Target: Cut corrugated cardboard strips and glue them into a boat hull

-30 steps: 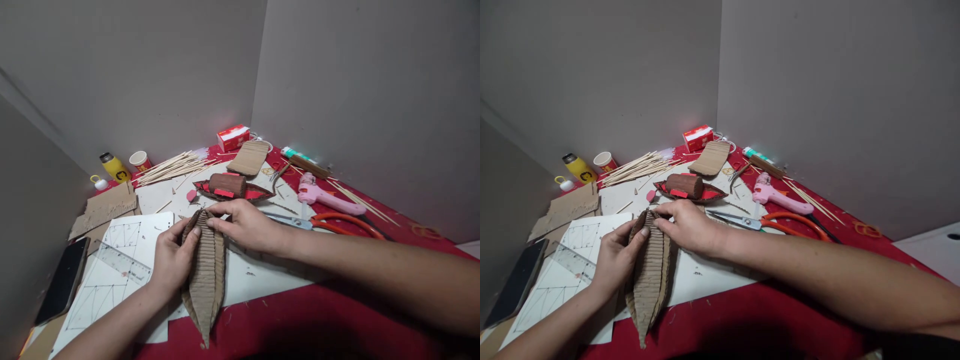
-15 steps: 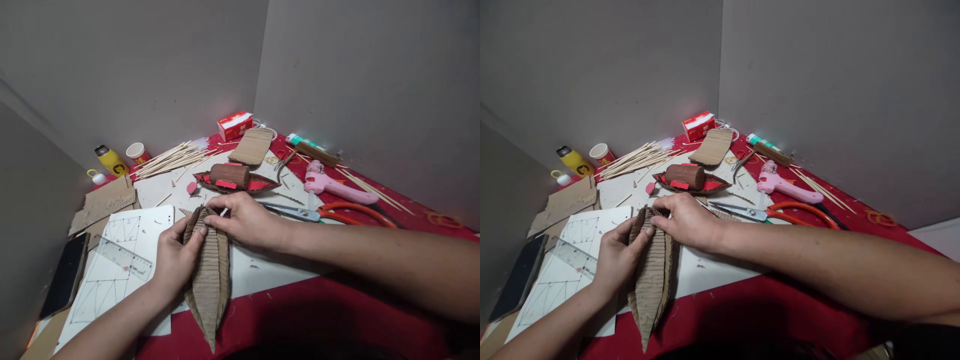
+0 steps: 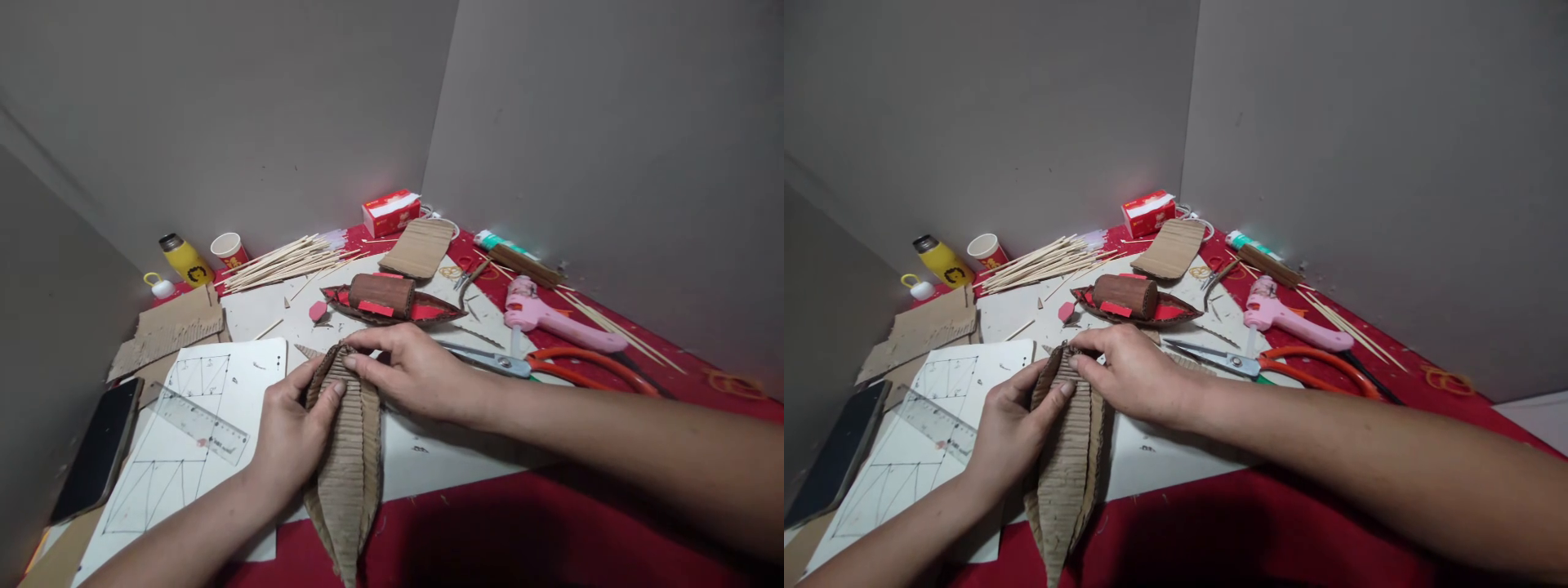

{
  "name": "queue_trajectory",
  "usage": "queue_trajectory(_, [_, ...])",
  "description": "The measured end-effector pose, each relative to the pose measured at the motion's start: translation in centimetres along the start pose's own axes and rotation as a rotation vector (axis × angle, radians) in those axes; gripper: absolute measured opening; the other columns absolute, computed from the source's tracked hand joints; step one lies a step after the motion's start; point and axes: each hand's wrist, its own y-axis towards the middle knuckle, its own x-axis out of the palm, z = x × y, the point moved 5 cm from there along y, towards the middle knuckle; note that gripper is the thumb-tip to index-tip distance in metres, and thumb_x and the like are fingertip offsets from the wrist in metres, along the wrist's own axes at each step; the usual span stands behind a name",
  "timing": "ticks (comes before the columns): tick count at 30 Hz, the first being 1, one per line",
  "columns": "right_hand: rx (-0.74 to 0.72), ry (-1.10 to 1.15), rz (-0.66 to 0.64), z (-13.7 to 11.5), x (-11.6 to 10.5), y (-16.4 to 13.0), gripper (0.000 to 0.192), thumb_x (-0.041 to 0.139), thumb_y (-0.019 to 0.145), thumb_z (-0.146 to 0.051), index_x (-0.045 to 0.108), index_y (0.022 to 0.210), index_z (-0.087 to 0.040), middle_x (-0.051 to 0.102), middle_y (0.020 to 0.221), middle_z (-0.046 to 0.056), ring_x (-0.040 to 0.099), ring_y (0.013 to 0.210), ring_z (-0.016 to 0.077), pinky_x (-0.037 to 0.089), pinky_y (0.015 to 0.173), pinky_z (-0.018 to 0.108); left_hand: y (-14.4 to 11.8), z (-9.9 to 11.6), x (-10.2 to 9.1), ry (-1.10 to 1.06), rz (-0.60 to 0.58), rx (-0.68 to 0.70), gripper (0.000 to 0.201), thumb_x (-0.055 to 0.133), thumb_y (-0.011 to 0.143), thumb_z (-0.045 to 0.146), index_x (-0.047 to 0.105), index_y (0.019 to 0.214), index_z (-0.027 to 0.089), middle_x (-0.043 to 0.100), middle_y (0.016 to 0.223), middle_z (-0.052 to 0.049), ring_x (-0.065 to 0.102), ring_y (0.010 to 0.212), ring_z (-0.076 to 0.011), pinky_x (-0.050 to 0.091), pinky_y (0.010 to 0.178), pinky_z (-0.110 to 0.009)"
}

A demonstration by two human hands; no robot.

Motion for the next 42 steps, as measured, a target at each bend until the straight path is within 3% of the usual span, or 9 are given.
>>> queue_trajectory(6, [-0.025, 0.028, 0.049, -0.3, 0.0, 0.1, 0.021, 0.052, 0.088, -0.013, 0.072, 0.092, -0.014, 0.075, 0.088, 0.006, 0.068, 0.08, 0.0184, 0.05, 0.075, 0.028, 0.2, 0.5, 0.2, -0.072, -0.006, -0.04, 0.027, 0.066, 0.085, 0.028, 0.071, 0.11, 0.02, 0.075, 0.1, -0.004, 0.068, 0.095, -0.0202, 0.052, 0.086, -0.03])
queue_trajectory(13, [-0.041, 0.108, 0.001, 0.0, 0.2, 0.6, 0.022, 0.053, 0.087, -0.013, 0.074, 0.093, -0.017, 0.076, 0.089, 0.002, 0.068, 0.083, 0.0169, 0.051, 0.078, 0.026, 0.9, 0.0, 0.4, -0.162, -0.179, -0.166, 0.027, 0.063, 0.087, 0.034, 0.072, 0.106, 0.016, 0.075, 0.089, -0.004, 0.068, 0.094, -0.0231, 0.052, 0.08, -0.031])
queue_trajectory(18, [0.0, 0.141, -0.053, 0.5, 0.2, 0.7, 0.022, 0.058, 0.086, -0.016, 0.074, 0.102, -0.018, 0.076, 0.097, 0.002, 0.069, 0.089, 0.0181, 0.052, 0.08, 0.028, 1.3, -0.5, 0.1, -0.192, -0.158, -0.19, 0.024, 0.066, 0.085, 0.034, 0.074, 0.099, 0.016, 0.075, 0.084, -0.003, 0.068, 0.086, -0.0212, 0.052, 0.075, -0.03])
queue_trajectory(24, [0.073, 0.071, 0.116, 0.4, -2.1, -0.3, 0.026, 0.06, 0.084, -0.023, 0.072, 0.106, -0.015, 0.075, 0.103, 0.007, 0.069, 0.093, 0.022, 0.053, 0.081, 0.033, 1.7, -1.5, -0.7, -0.341, -0.079, -0.292, 0.026, 0.072, 0.081, 0.036, 0.073, 0.095, 0.014, 0.075, 0.082, -0.005, 0.066, 0.072, -0.0165, 0.051, 0.069, -0.028])
queue_trajectory(28, [0.125, -0.058, 0.166, 0.4, -5.2, -2.9, 0.02, 0.061, 0.084, -0.031, 0.074, 0.096, -0.02, 0.076, 0.092, 0.005, 0.069, 0.083, 0.0225, 0.053, 0.071, 0.033, 1.9, -2.3, -1.4, -0.431, 0.015, -0.341, 0.025, 0.075, 0.077, 0.036, 0.071, 0.088, 0.014, 0.075, 0.078, -0.005, 0.066, 0.066, -0.0148, 0.052, 0.065, -0.026])
queue_trajectory(34, [0.235, -0.425, 0.262, 1.9, -10.9, -9.6, 0.018, 0.059, 0.087, -0.035, 0.071, 0.09, -0.022, 0.074, 0.078, 0.006, 0.066, 0.064, 0.0206, 0.049, 0.058, 0.032, 2.0, -2.8, -1.6, -0.468, 0.134, -0.395, 0.033, 0.08, 0.07, 0.037, 0.071, 0.09, 0.012, 0.075, 0.078, -0.005, 0.069, 0.067, -0.0176, 0.055, 0.063, -0.025])
queue_trajectory(38, [0.408, -0.813, 0.11, 4.0, -12.2, -13.7, 0.026, 0.056, 0.089, -0.036, 0.069, 0.102, -0.018, 0.074, 0.097, 0.013, 0.069, 0.078, 0.0276, 0.051, 0.064, 0.038, 2.0, -2.8, -1.5, -0.451, 0.178, -0.452, 0.033, 0.083, 0.066, 0.035, 0.072, 0.09, 0.015, 0.074, 0.075, -0.004, 0.07, 0.065, -0.019, 0.056, 0.059, -0.025])
queue_trajectory(42, [0.43, -0.972, -0.076, 5.9, -11.5, -15.9, 0.031, 0.051, 0.087, -0.021, 0.063, 0.114, -0.014, 0.07, 0.112, 0.017, 0.069, 0.094, 0.0309, 0.055, 0.075, 0.042, 1.8, -2.8, -1.5, -0.474, 0.249, -0.456, 0.033, 0.082, 0.065, 0.035, 0.072, 0.089, 0.015, 0.074, 0.074, -0.004, 0.07, 0.065, -0.0207, 0.057, 0.059, -0.028])
